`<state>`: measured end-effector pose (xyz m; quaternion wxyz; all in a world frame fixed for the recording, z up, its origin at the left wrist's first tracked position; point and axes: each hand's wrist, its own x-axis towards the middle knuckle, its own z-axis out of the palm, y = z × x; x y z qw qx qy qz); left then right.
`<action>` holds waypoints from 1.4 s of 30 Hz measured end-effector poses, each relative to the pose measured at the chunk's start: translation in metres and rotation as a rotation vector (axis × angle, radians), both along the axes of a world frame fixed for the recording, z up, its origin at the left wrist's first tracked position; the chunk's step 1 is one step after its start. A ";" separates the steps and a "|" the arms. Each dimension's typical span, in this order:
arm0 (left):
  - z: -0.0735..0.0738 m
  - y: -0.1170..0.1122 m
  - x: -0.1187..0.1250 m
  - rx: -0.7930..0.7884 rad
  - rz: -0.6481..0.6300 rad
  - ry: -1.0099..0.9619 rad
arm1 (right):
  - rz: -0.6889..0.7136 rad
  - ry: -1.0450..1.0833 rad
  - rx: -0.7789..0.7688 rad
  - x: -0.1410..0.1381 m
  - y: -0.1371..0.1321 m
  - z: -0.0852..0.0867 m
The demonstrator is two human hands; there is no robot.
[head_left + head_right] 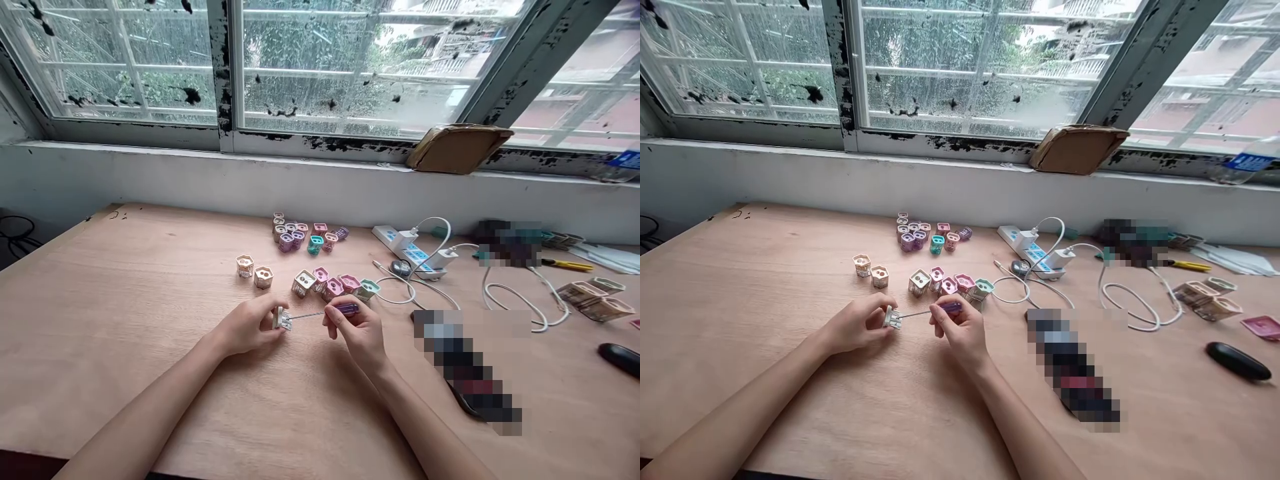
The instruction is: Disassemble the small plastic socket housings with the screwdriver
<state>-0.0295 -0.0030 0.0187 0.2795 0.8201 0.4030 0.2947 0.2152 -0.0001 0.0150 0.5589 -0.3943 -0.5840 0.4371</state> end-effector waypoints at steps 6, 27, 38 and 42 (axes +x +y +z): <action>0.000 0.000 0.000 -0.004 -0.012 -0.007 | -0.001 0.006 0.013 0.000 0.001 -0.001; -0.006 0.004 -0.002 0.122 -0.124 -0.055 | -0.003 -0.013 0.025 0.003 -0.001 0.000; -0.007 0.004 -0.002 0.110 -0.103 -0.053 | 0.008 0.000 0.039 0.003 -0.002 0.001; -0.007 0.004 -0.002 0.117 -0.100 -0.048 | 0.010 -0.009 0.037 0.002 -0.003 0.002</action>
